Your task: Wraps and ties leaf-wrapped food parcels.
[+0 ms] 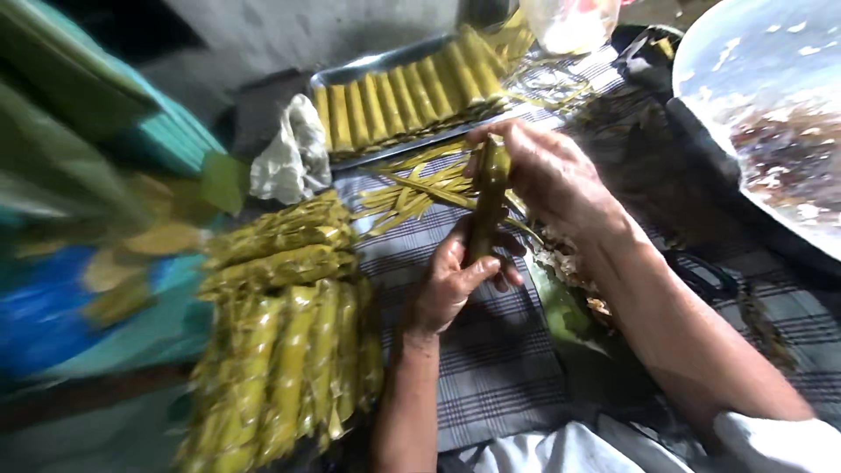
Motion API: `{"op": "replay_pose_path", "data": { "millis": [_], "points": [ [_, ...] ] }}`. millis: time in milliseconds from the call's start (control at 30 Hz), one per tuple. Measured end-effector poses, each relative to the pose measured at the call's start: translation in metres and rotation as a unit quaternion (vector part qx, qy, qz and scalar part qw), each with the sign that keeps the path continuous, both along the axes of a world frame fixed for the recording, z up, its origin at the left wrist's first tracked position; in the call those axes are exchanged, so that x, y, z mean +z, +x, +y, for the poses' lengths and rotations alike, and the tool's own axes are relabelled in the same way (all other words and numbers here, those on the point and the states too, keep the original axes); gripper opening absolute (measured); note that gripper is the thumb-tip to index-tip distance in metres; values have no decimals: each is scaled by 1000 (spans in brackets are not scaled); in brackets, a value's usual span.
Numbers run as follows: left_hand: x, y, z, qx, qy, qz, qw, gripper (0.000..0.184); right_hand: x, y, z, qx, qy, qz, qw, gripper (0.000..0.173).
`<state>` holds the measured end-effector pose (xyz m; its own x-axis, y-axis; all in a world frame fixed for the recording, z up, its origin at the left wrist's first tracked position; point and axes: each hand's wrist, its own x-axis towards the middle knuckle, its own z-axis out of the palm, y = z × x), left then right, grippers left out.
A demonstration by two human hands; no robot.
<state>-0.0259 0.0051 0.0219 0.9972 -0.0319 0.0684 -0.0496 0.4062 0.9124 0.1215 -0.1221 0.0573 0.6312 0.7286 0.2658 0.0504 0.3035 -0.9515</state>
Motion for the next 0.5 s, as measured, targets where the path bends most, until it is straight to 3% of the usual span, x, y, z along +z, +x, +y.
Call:
{"op": "replay_pose_path", "data": {
  "millis": [100, 133, 167, 200, 267, 300, 400, 467, 500],
  "points": [
    [3, -2, -7, 95, 75, 10, 993, 19, -5, -26, 0, 5, -33, -105, 994, 92],
    [2, -2, -9, 119, 106, 7, 987, 14, -10, -30, 2, -10, -36, -129, 991, 97],
    [2, -1, -11, 137, 126, 9, 982, 12, -14, -32, 5, -30, -34, -140, 989, 89],
    [2, -1, -11, 141, 130, 12, 981, 12, -15, -32, 6, -51, -27, -143, 988, 70],
    [4, -2, -10, 116, 75, 27, 990, 14, -12, -29, 9, -96, -33, -142, 985, 25],
    [6, -4, -10, 97, 34, 38, 994, 17, -8, -26, 10, -111, -46, -134, 984, 19],
    [10, -5, -9, 44, -91, 55, 993, 35, -1, -18, 14, -96, -11, -14, 995, 40],
    [12, -7, -6, 2, -150, 51, 987, 52, -4, -18, 8, -11, 29, 67, 997, 50],
    [13, -8, -4, -11, -168, 51, 984, 56, -8, -20, 3, 36, 45, 73, 996, 46]
  ]
}}
